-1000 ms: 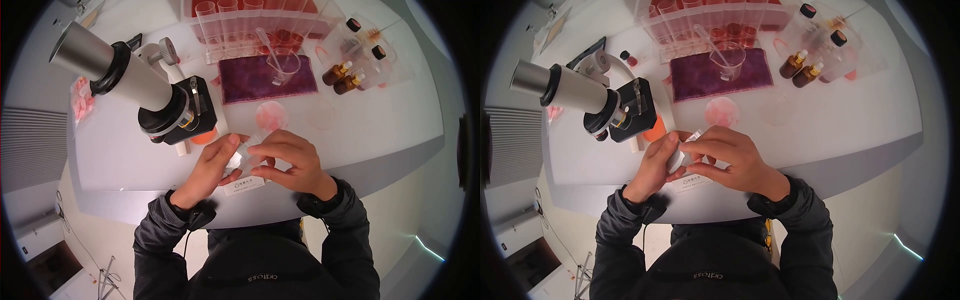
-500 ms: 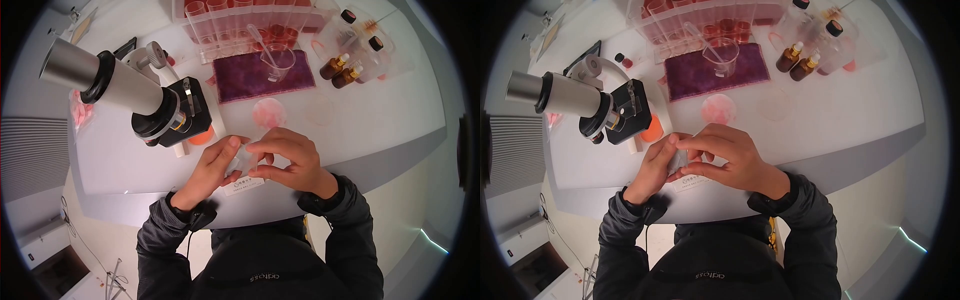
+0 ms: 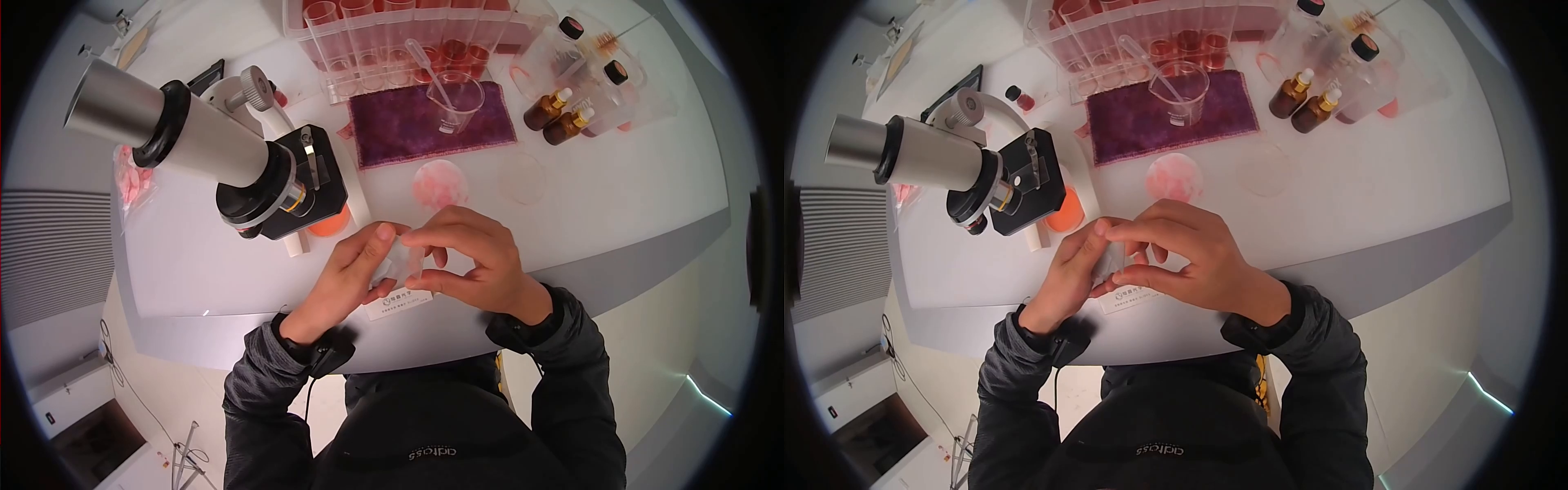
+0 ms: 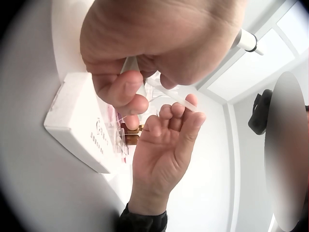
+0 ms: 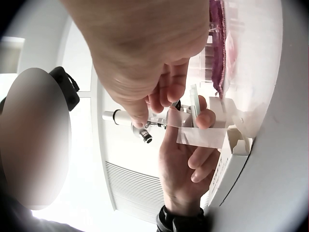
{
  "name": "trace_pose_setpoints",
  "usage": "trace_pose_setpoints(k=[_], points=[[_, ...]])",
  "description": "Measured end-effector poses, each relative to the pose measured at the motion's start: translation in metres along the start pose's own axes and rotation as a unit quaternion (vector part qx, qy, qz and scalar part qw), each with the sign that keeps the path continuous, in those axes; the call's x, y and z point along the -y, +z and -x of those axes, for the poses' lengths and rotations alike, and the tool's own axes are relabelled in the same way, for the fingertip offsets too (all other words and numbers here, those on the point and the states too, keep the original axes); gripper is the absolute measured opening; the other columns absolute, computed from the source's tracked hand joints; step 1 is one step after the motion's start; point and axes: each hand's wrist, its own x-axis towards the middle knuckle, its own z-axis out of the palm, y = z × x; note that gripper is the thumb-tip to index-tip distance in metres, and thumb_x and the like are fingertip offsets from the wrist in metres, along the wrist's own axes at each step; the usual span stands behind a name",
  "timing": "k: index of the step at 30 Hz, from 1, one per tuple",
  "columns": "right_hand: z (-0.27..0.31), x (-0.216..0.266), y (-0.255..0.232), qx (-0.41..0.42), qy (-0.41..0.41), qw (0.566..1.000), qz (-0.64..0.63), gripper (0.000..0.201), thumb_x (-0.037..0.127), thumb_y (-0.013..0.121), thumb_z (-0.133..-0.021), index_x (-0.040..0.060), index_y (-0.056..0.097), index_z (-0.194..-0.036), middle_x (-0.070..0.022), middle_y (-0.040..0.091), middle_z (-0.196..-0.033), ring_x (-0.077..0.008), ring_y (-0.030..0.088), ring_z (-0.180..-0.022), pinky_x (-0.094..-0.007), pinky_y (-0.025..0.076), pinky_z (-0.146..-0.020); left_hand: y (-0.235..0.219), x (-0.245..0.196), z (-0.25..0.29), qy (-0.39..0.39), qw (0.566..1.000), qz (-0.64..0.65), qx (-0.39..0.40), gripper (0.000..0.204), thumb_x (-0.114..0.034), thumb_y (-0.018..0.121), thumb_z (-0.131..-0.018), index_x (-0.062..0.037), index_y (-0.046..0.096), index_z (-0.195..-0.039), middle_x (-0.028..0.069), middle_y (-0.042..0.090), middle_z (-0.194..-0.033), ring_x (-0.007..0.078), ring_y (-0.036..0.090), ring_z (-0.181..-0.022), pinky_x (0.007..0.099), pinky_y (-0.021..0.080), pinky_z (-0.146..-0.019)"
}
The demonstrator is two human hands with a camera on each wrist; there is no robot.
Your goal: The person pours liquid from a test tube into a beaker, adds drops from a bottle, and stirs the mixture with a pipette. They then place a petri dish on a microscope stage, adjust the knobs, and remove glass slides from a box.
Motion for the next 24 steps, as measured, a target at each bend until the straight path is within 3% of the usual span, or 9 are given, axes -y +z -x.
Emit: trace_pose_setpoints(k=[5,8,11,14,17,24], points=[[-0.0007,0.0026,0.0016,-0.001,-0.011,0.999,0.033,0.047,0.007,0.085,-0.069,0.0014,0.068,-0.112,-0.0069,0.063,-0.088,-0.0135,0.054,-0.067,-0.0251,0.044,-0.055,-0.0008,0.0005,0.0014,-0.006,1.000,0.003,0.000,0.053,-0.048,0.033,-0.106,-0.0014,0.054,-0.120,0.0052,0.061,-0.094,0.0030,0.051,-0.064,0.0142,0.033,-0.045],[-0.0055,0.0047,-0.0019,-0.019,-0.056,0.996,0.070,0.047,0.008,0.082,-0.072,0.0065,0.067,-0.117,-0.0041,0.065,-0.089,-0.0138,0.060,-0.070,-0.0238,0.047,-0.056,0.0020,0.0010,0.0019,-0.019,0.999,-0.013,-0.035,0.053,-0.048,0.035,-0.105,-0.0012,0.053,-0.122,0.0054,0.062,-0.093,0.0030,0.051,-0.064,0.0143,0.034,-0.046],[-0.0062,0.0051,-0.0032,-0.072,-0.052,0.995,0.051,0.045,0.007,0.081,-0.069,0.0065,0.068,-0.112,-0.0059,0.067,-0.095,-0.0159,0.064,-0.076,-0.0259,0.051,-0.060,0.0030,-0.0072,0.0034,-0.051,0.998,0.019,-0.027,0.057,-0.053,0.040,-0.103,-0.0021,0.056,-0.123,0.0008,0.055,-0.089,0.0062,0.047,-0.066,0.0194,0.041,-0.059],[-0.0018,0.0059,-0.0047,-0.047,-0.028,0.997,0.054,0.044,0.000,0.080,-0.068,0.0011,0.065,-0.109,-0.0137,0.066,-0.104,-0.0219,0.065,-0.085,-0.0288,0.054,-0.065,0.0025,-0.0064,0.0031,-0.043,0.999,0.012,-0.027,0.058,-0.053,0.040,-0.103,-0.0019,0.056,-0.124,0.0011,0.054,-0.086,0.0066,0.048,-0.064,0.0192,0.039,-0.057],[-0.0031,0.0026,-0.0040,-0.036,-0.062,0.993,0.096,0.045,-0.002,0.081,-0.066,0.0008,0.066,-0.108,-0.0130,0.066,-0.102,-0.0224,0.065,-0.085,-0.0292,0.054,-0.064,0.0037,-0.0050,0.0020,-0.023,0.999,-0.010,-0.030,0.055,-0.048,0.034,-0.106,0.0014,0.054,-0.119,0.0034,0.058,-0.079,0.0051,0.046,-0.054,0.0185,0.029,-0.043],[-0.0051,0.0015,-0.0037,-0.036,-0.078,0.990,0.109,0.044,-0.003,0.081,-0.065,0.0010,0.067,-0.107,-0.0116,0.066,-0.100,-0.0223,0.066,-0.084,-0.0291,0.054,-0.064,0.0050,-0.0054,0.0017,-0.022,0.999,-0.004,-0.039,0.054,-0.048,0.034,-0.106,0.0008,0.054,-0.118,0.0033,0.058,-0.076,0.0051,0.045,-0.052,0.0185,0.030,-0.043]])
